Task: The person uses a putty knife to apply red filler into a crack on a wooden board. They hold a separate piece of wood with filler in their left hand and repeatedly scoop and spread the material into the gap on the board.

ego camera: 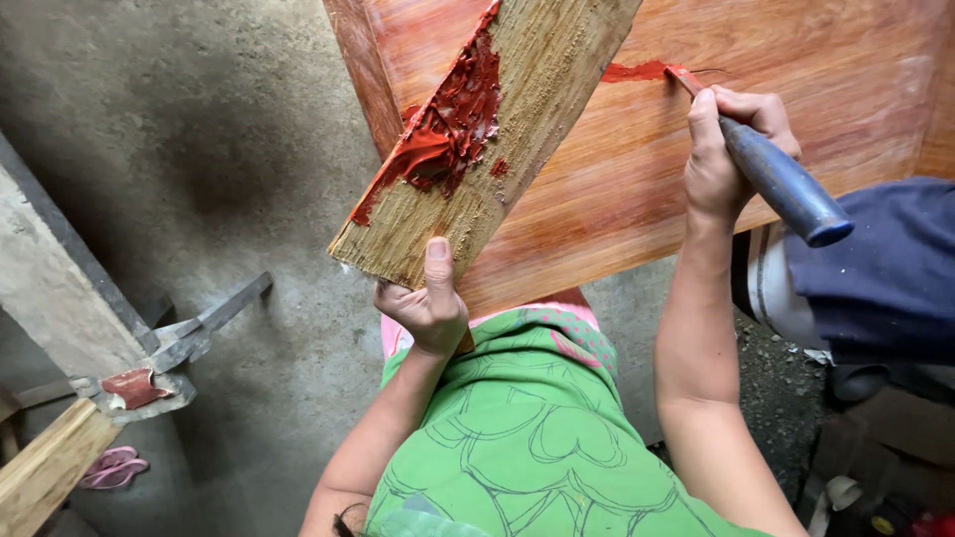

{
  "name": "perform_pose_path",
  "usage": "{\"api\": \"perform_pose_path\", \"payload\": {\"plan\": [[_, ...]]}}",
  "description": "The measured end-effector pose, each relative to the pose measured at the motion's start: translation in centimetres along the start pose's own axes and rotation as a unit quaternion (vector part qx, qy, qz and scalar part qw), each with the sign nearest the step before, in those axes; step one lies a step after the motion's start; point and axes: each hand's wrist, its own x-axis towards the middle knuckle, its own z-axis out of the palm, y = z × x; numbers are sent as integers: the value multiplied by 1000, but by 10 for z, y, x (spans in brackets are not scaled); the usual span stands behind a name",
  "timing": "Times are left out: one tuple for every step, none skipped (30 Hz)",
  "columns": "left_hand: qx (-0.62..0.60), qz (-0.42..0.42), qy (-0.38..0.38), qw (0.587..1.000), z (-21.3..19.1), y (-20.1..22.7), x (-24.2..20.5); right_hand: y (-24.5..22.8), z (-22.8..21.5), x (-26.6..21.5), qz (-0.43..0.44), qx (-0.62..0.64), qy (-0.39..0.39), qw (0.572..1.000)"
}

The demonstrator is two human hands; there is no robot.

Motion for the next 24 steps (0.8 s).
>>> {"api": "perform_pose_path", "payload": {"plan": [[0, -1, 1, 1000, 0, 0, 0, 1, 0, 0, 0, 0, -1, 1000], [4, -1, 2, 1000, 0, 0, 0, 2, 0, -1, 3, 4, -2, 1000], [8, -1, 2, 1000, 0, 0, 0, 3, -1, -2, 6, 8, -2, 1000], [9, -2, 2, 1000, 0, -1, 0, 3, -2, -2, 8, 7, -3, 1000], [1, -5, 5, 1000, 0, -2, -1, 4, -3, -2, 14, 1, -6, 1000], [-7, -7, 8, 1000, 0, -3, -1, 4, -5, -2, 19, -5, -9, 1000], [-7, -7, 7, 1000, 0, -3, -1, 2, -6, -2, 19, -6, -9, 1000], [-3, -4, 5, 1000, -1, -3, 0, 1, -8, -1, 20, -10, -28, 999], [1, 0, 2, 1000, -1, -3, 0, -1, -10, 0, 21, -15, -47, 999], [0, 1, 2, 1000, -1, -3, 0, -1, -11, 1, 20, -15, -46, 999], [-6, 2, 0, 1000, -1, -4, 0, -1, -13, 3, 26, -24, -58, 998], [-11, 2, -3, 1000, -1, -4, -1, 0, -16, 4, 34, -33, -70, 996], [-12, 3, -4, 1000, 1, -2, 0, 2, -16, 7, 34, -33, -69, 996], [-13, 0, 3, 1000, 1, 0, 0, 4, -15, 9, 27, -18, -35, 999], [-14, -2, 9, 1000, 1, 1, 1, 7, -13, 10, 19, -3, -1, 1000], [-12, -4, 12, 1000, 0, 0, 0, 5, -12, 11, 21, -2, -4, 1000], [-9, 0, 2, 1000, -1, -1, 0, 4, -12, 12, 21, 0, -7, 1000], [-8, 4, -10, 1000, -1, -2, 1, 2, -12, 14, 21, 0, -8, 1000], [-8, 3, -11, 1000, -1, 0, 1, 3, -12, 14, 21, -1, -8, 1000], [2, 6, -9, 1000, -1, 2, 1, 5, -12, 13, 12, -20, -10, 1000], [12, 8, -7, 1000, 0, 3, 2, 7, -12, 13, 3, -38, -12, 999], [12, 8, -7, 1000, 0, 3, 2, 5, -12, 13, 3, -38, -12, 999], [10, 4, -6, 1000, 0, 3, 2, 4, -12, 13, 13, -35, -15, 999], [8, -1, -4, 1000, 0, 3, 2, 2, -12, 12, 23, -31, -18, 999]]}}
